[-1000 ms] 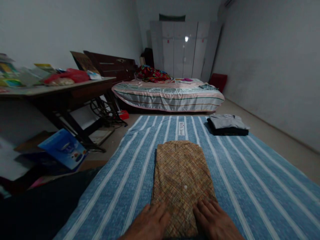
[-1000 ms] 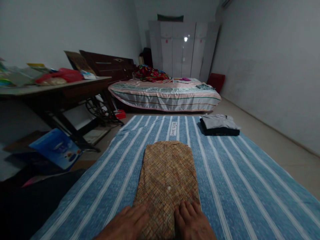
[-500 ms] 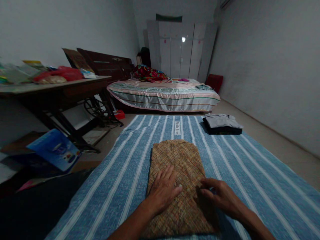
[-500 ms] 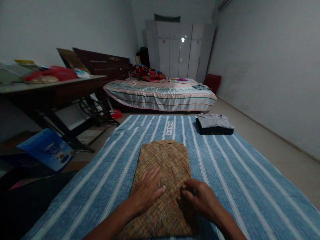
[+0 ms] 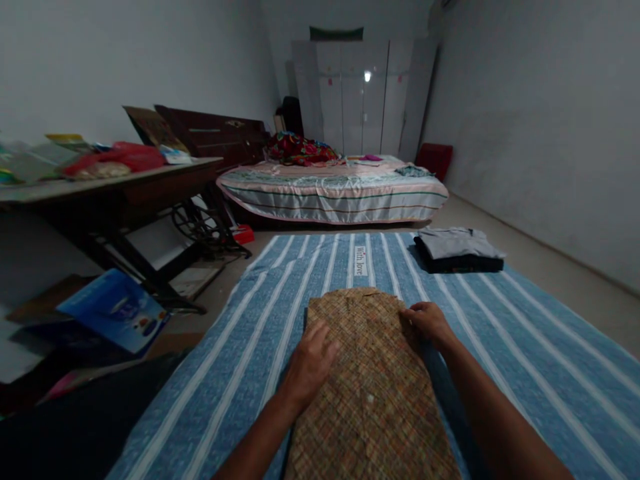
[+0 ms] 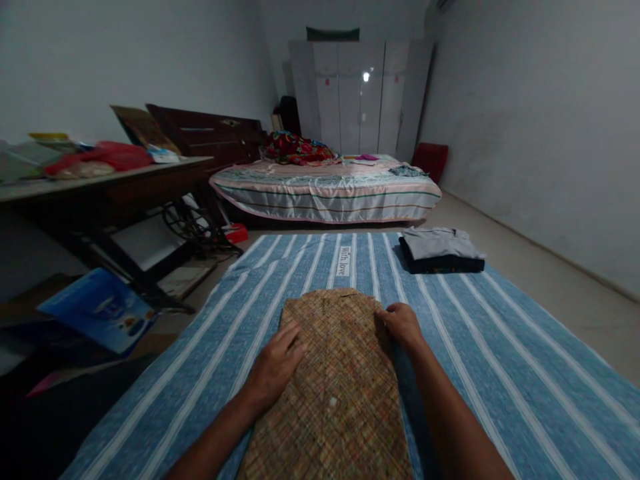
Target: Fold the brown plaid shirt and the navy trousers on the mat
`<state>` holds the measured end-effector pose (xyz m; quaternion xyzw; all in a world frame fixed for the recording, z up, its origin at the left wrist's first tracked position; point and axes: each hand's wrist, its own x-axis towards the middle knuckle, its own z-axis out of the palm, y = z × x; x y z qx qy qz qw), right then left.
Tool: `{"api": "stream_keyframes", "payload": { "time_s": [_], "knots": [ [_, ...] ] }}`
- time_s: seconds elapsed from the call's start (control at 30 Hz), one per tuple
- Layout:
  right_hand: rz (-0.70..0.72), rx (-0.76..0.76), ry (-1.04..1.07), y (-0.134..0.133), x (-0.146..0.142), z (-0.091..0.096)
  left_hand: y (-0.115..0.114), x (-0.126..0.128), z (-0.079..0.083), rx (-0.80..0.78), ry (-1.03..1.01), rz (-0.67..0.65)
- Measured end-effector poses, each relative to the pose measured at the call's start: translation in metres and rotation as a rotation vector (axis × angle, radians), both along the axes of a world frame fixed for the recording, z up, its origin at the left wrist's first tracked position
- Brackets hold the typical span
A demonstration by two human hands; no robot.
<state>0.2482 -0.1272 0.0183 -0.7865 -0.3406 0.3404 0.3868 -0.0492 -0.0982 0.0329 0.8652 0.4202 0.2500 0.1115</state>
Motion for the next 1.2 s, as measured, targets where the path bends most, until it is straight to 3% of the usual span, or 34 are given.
{"api": "stream_keyframes", "payload": {
  "time_s": [0.17,0.43,0.7,0.93,1.07,1.2],
  "knots": [
    [-0.04,0.067,0.081,0.012,0.001,0.002,0.045,0.017,0.017,-0.003,-0.079,-0.039],
    [-0.007,0.226,0.292,0.014,0.002,0.001,0.077,0.064,0.028,0.012,0.074,-0.201],
    [0.039,0.27,0.389,0.012,0.005,-0.005,0.077,0.07,0.02,0.121,0.019,-0.244],
    [0.079,0.282,0.478,0.01,0.008,-0.007,0.074,0.062,0.016,0.141,-0.07,-0.389],
    [0.101,0.304,0.523,0.01,0.008,-0.007,0.074,0.06,0.019,0.138,-0.078,-0.434],
    [0.122,0.311,0.53,0.009,0.008,-0.004,0.072,0.058,0.031,0.054,-0.119,-0.473]
  ]
}}
